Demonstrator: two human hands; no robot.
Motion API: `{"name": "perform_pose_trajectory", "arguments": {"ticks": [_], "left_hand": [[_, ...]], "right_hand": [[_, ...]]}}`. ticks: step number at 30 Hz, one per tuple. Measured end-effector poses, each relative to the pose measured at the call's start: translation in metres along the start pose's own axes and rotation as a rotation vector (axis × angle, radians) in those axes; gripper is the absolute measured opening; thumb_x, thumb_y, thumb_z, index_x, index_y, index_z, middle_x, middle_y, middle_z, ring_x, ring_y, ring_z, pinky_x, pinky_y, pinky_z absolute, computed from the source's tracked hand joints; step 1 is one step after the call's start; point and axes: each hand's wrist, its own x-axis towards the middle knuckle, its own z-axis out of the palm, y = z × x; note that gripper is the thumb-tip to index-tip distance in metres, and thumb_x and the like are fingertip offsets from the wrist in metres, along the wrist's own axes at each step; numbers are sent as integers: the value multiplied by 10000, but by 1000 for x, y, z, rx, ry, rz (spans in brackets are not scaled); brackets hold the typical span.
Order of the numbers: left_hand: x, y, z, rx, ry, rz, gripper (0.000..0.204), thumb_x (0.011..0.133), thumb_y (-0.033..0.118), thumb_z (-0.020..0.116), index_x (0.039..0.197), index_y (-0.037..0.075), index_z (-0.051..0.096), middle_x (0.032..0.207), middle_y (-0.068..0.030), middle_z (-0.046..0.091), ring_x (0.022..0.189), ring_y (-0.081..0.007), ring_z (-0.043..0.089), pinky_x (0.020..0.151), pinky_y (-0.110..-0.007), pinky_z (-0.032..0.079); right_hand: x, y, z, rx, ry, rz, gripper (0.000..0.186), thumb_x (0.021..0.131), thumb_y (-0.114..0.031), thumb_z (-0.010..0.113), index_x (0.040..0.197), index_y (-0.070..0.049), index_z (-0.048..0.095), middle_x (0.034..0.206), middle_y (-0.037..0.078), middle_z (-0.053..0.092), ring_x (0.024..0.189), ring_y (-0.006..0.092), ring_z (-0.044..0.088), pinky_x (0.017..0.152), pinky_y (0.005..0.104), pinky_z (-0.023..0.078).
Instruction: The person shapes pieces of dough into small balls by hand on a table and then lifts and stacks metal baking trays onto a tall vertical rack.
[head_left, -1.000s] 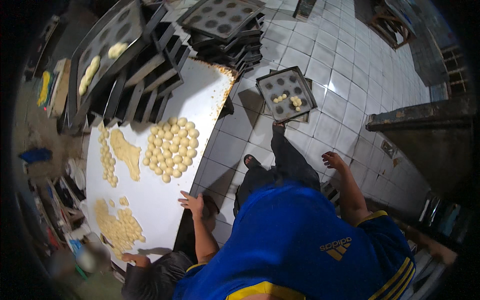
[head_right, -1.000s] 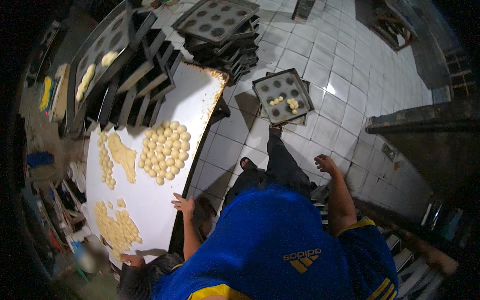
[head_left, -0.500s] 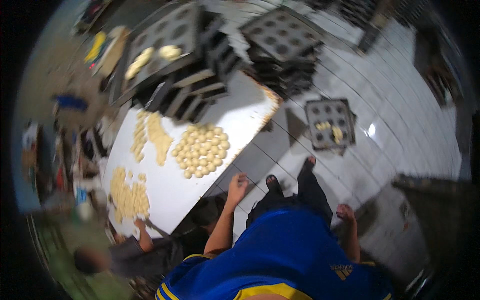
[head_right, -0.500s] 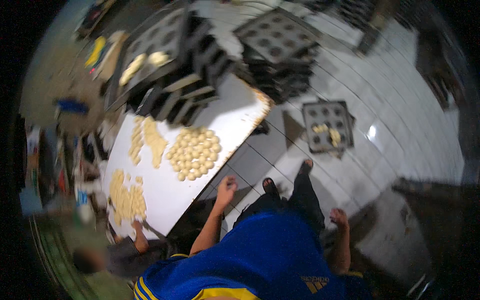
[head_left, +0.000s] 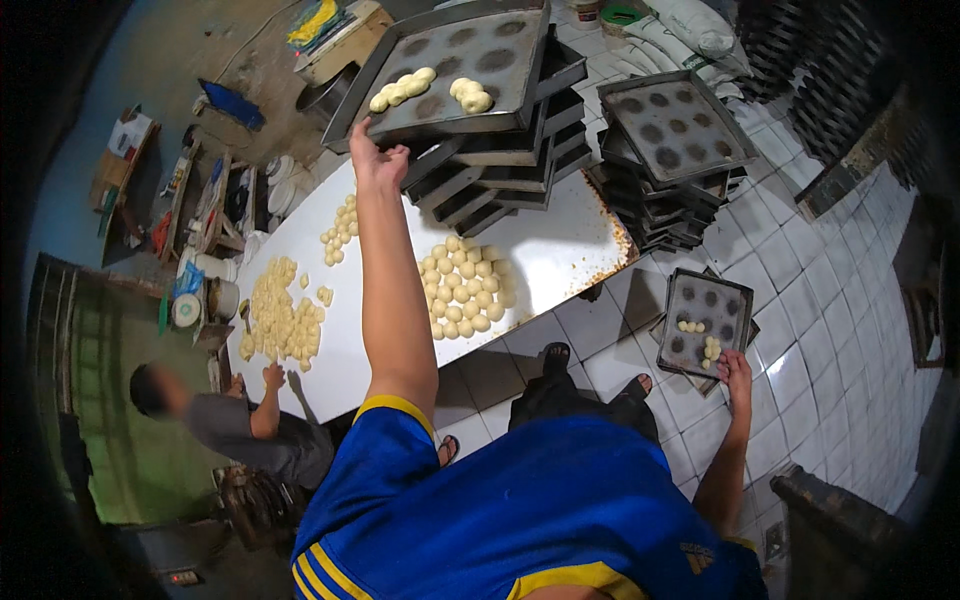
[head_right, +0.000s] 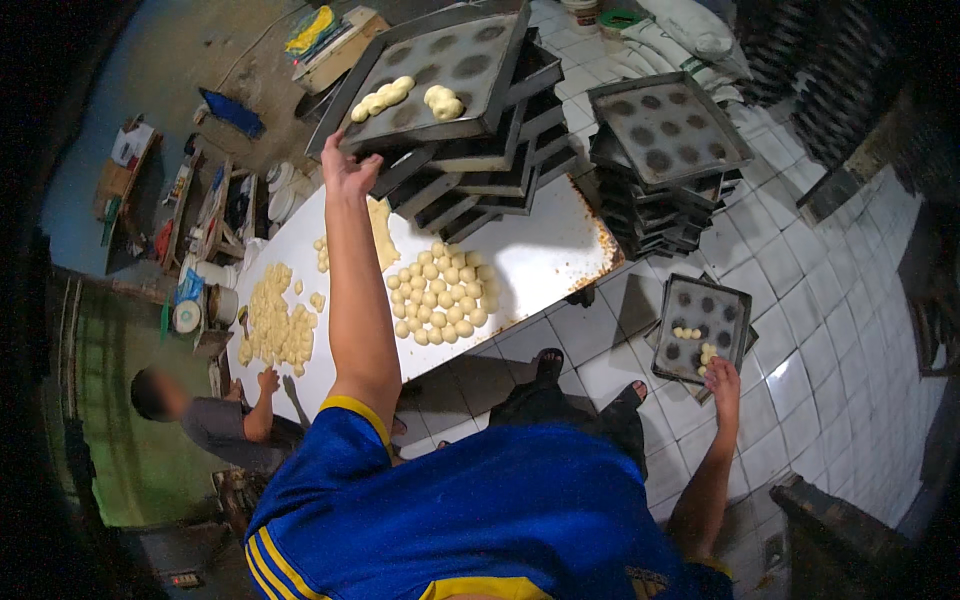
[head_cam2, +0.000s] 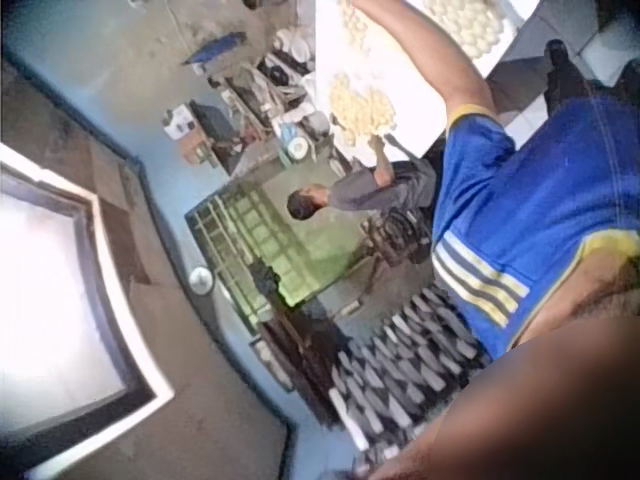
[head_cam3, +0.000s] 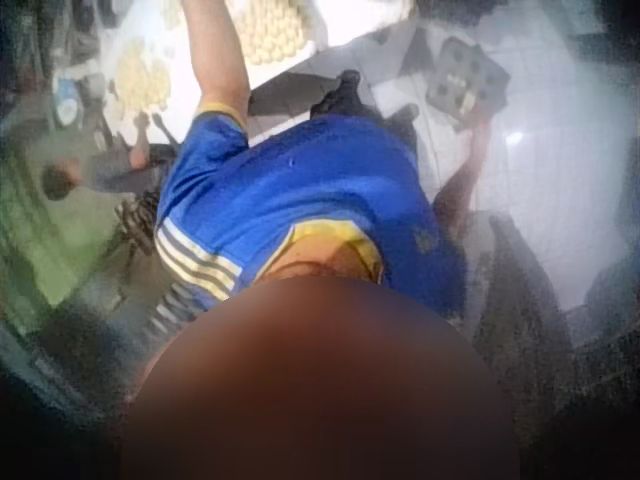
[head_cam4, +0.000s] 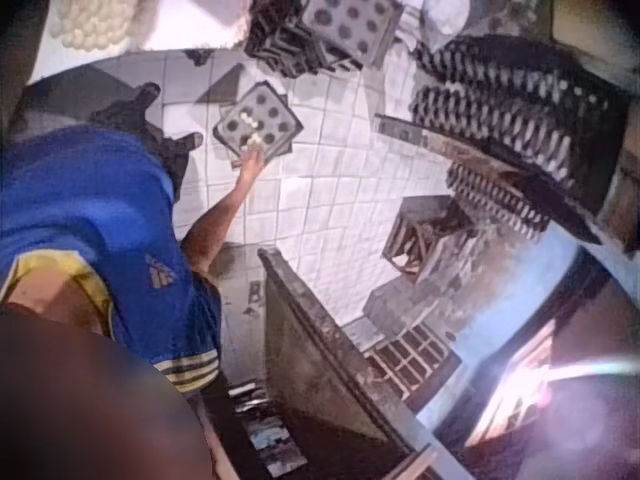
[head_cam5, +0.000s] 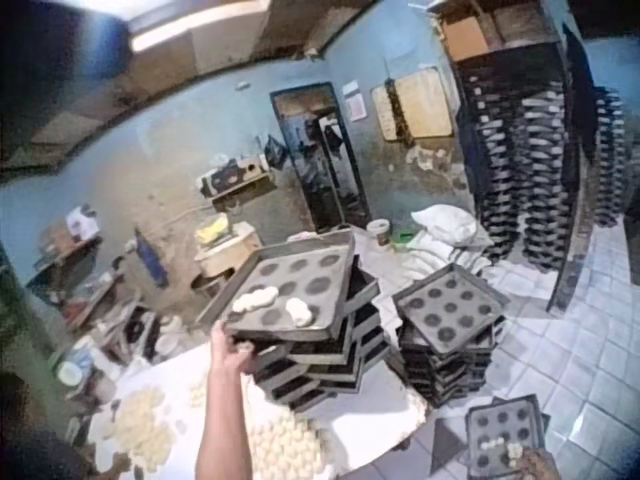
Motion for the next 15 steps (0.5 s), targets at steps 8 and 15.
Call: {"name": "perform_pose_trajectory", "arguments": {"ticks": [8, 15], "left_hand": [[121, 0, 1, 466, -35, -10, 385, 865, 343, 613, 1137, 71, 601, 997, -179, 673, 762, -358, 611, 778, -486, 538], [-2, -55, 1, 32, -519, -114, 395, 793, 43, 551, 1173, -51, 604, 1206, -153, 667, 1072, -313, 660, 919, -418, 569]], "right_hand": [[-58, 4, 153, 289, -14, 36, 296, 1019, -266, 571, 1255, -93, 617, 1166, 40, 681, 1018, 162, 658, 890, 320, 526], [-118, -67, 207, 225, -14, -148, 294, 1037, -279, 588, 1226, -57, 628, 1101, 46, 676, 993, 147, 644, 859, 304, 524]]}}
